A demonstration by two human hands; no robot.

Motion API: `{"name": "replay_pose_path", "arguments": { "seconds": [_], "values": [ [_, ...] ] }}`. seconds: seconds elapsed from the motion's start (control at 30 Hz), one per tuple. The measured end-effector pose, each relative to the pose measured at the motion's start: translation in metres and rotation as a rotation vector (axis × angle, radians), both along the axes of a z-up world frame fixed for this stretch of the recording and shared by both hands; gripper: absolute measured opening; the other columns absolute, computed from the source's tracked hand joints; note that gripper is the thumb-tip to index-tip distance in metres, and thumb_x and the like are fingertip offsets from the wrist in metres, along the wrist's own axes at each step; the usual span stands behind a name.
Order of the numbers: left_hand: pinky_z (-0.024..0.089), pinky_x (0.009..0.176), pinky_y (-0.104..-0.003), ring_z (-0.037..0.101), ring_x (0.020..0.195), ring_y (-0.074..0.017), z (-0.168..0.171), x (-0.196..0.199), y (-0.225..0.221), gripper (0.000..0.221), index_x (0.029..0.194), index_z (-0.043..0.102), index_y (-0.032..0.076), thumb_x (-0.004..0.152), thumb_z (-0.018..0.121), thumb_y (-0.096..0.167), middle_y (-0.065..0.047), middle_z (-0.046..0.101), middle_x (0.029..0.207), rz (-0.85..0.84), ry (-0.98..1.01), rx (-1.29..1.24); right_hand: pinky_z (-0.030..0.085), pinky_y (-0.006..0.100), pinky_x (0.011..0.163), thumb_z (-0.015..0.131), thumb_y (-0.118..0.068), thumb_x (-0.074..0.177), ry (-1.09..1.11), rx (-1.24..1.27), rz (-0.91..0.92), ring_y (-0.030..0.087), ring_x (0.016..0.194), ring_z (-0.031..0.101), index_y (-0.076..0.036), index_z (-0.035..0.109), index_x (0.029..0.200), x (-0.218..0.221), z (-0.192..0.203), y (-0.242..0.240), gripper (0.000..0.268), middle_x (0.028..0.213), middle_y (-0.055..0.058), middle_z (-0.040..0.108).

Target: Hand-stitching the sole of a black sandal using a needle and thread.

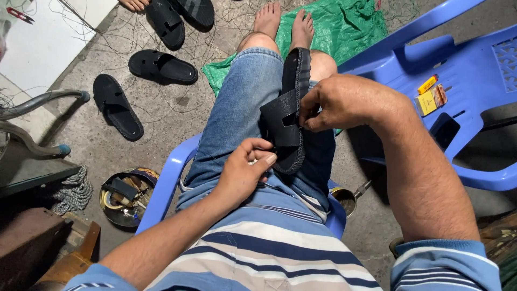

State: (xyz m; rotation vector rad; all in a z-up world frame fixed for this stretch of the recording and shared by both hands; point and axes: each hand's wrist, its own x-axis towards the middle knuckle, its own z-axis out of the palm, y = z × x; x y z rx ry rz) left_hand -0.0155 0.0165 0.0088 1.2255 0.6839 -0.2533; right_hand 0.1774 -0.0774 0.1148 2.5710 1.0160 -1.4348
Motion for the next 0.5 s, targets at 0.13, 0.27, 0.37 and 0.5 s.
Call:
{"name": "replay_pose_path", "arguments": {
  "seconds": [0.13,0.27,0.37,0.5],
  "values": [
    [0.056,0.048,-0.023,0.061,0.062,-0.0134,-0.009,0.010,-0.004,0.040,0.108,0.039,0.001,0.078,0.064,0.007,-0.016,0.063,0.089,-0.012,0.178,-0.198,0.050,0.038,0.067,0.068,-0.030,0.067,-0.021,-0.026,0.046,0.027,0.074,0.066,-0.024,0.073,0.082,0.001,-0.005,0.001,0.016,0.071,0.002,0.071],
    [0.056,0.044,-0.024,0.062,0.058,-0.0143,-0.014,0.022,-0.011,0.039,0.105,0.036,0.001,0.076,0.063,0.003,-0.014,0.061,0.082,0.005,0.192,-0.169,0.052,0.040,0.068,0.066,-0.036,0.066,-0.061,-0.092,0.121,0.029,0.076,0.066,-0.028,0.074,0.080,-0.003,0.000,0.006,0.018,0.072,0.004,0.071],
    [0.056,0.046,-0.022,0.062,0.060,-0.0145,-0.021,0.022,-0.016,0.040,0.105,0.035,0.001,0.075,0.061,0.003,-0.014,0.061,0.082,0.060,0.165,-0.220,0.052,0.036,0.066,0.068,-0.035,0.066,-0.085,-0.104,0.121,0.025,0.072,0.067,-0.030,0.074,0.079,-0.005,-0.008,0.002,0.015,0.070,0.002,0.070],
    [0.055,0.046,-0.018,0.062,0.060,-0.0126,-0.019,0.020,-0.020,0.038,0.104,0.035,0.001,0.075,0.059,0.000,-0.012,0.061,0.082,0.115,0.127,-0.346,0.051,0.038,0.068,0.067,-0.033,0.068,-0.045,-0.064,0.087,0.026,0.074,0.067,-0.027,0.074,0.082,-0.014,-0.002,0.001,0.017,0.071,0.003,0.070]
  ]
}}
